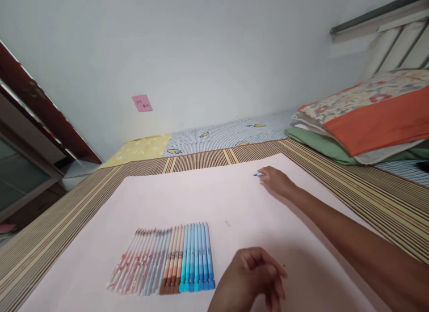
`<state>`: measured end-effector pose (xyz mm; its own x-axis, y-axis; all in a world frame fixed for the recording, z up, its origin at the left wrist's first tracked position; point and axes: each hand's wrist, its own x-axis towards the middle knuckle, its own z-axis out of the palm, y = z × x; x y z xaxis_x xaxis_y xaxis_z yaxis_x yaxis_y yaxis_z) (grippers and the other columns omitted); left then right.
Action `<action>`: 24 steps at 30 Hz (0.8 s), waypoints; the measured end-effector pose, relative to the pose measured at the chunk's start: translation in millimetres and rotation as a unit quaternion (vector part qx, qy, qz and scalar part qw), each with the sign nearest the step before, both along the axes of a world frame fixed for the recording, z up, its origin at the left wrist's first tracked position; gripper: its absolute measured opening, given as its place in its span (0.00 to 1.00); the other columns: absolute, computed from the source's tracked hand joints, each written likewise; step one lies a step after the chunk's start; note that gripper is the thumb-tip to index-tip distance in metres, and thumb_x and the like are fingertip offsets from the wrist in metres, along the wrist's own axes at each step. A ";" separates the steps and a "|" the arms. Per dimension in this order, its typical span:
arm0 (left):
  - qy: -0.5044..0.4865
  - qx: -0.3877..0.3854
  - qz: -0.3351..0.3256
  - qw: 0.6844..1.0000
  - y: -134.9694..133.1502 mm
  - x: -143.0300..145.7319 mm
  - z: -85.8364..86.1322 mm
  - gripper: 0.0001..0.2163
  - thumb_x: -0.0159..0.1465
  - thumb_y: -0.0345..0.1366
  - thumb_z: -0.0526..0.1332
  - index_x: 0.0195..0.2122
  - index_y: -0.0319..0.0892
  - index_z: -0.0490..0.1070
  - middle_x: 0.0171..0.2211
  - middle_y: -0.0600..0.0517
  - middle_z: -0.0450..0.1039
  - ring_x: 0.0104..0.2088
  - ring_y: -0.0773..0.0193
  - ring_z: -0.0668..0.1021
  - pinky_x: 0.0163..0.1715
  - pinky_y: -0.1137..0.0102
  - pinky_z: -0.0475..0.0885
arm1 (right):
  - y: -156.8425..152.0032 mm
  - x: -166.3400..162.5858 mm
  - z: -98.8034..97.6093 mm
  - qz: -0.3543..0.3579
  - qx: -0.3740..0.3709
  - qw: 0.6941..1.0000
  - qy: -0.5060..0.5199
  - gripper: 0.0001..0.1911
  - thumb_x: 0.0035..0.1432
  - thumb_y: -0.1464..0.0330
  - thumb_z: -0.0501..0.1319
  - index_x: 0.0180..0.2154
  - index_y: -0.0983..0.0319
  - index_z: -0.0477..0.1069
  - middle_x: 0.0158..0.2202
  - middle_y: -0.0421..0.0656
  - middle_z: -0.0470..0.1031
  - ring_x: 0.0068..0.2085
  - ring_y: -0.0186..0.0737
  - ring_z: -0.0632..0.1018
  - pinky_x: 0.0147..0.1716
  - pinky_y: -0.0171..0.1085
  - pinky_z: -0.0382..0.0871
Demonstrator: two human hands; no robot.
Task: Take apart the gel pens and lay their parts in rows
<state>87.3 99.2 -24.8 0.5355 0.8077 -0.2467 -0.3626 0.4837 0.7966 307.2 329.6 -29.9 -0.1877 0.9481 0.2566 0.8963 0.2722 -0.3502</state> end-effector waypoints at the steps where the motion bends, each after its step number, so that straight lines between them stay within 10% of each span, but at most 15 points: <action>1: 0.002 -0.001 -0.051 0.999 -3.9 -0.6 6.6 0.07 0.55 0.35 0.68 0.31 0.36 0.79 0.21 0.50 0.75 0.16 0.70 0.71 0.18 0.74 0.60 | -16.2 -8.2 3.7 0.020 -0.024 0.998 0.058 0.15 0.62 0.71 0.59 0.50 0.63 0.76 0.50 0.50 0.79 0.47 0.44 0.78 0.46 0.37 0.68; 5: 0.020 -0.004 -0.144 0.989 -15.8 -5.1 20.5 0.06 0.52 0.31 0.69 0.31 0.36 0.82 0.22 0.51 0.75 0.18 0.71 0.70 0.19 0.75 0.58 | -95.9 -44.1 12.8 0.116 -0.131 0.959 0.220 0.12 0.63 0.65 0.58 0.44 0.60 0.77 0.39 0.44 0.81 0.40 0.44 0.79 0.40 0.39 0.70; 12: -0.056 0.055 -0.138 0.987 -5.8 -30.0 -3.3 0.12 0.45 0.35 0.79 0.22 0.37 0.78 0.18 0.51 0.73 0.16 0.70 0.69 0.15 0.75 0.56 | -201.4 -78.7 7.4 0.162 -0.245 0.906 0.305 0.09 0.60 0.67 0.58 0.40 0.60 0.76 0.28 0.38 0.75 0.33 0.39 0.76 0.34 0.36 0.66; 20: -0.274 0.040 0.458 0.845 31.9 -141.2 26.3 0.05 0.65 0.29 0.62 0.31 0.39 0.72 0.22 0.58 0.65 0.19 0.74 0.66 0.19 0.79 0.62 | -225.0 -108.1 21.7 0.095 -0.256 0.910 0.312 0.11 0.64 0.63 0.56 0.39 0.59 0.74 0.32 0.41 0.76 0.36 0.42 0.78 0.38 0.38 0.68; 24: -0.237 -0.063 0.527 0.814 32.5 -145.4 30.6 0.10 0.68 0.27 0.55 0.30 0.37 0.70 0.22 0.56 0.63 0.18 0.73 0.64 0.17 0.78 0.60 | -212.4 -152.1 22.6 0.096 -0.210 0.942 0.243 0.11 0.60 0.64 0.61 0.44 0.59 0.75 0.34 0.42 0.78 0.38 0.43 0.78 0.38 0.38 0.67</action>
<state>-58.1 131.7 5.8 -0.3788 0.8646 -0.3302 -0.8812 -0.2278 0.4142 155.2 117.2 -7.2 -0.3233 0.9457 -0.0330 0.5498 0.1593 -0.8200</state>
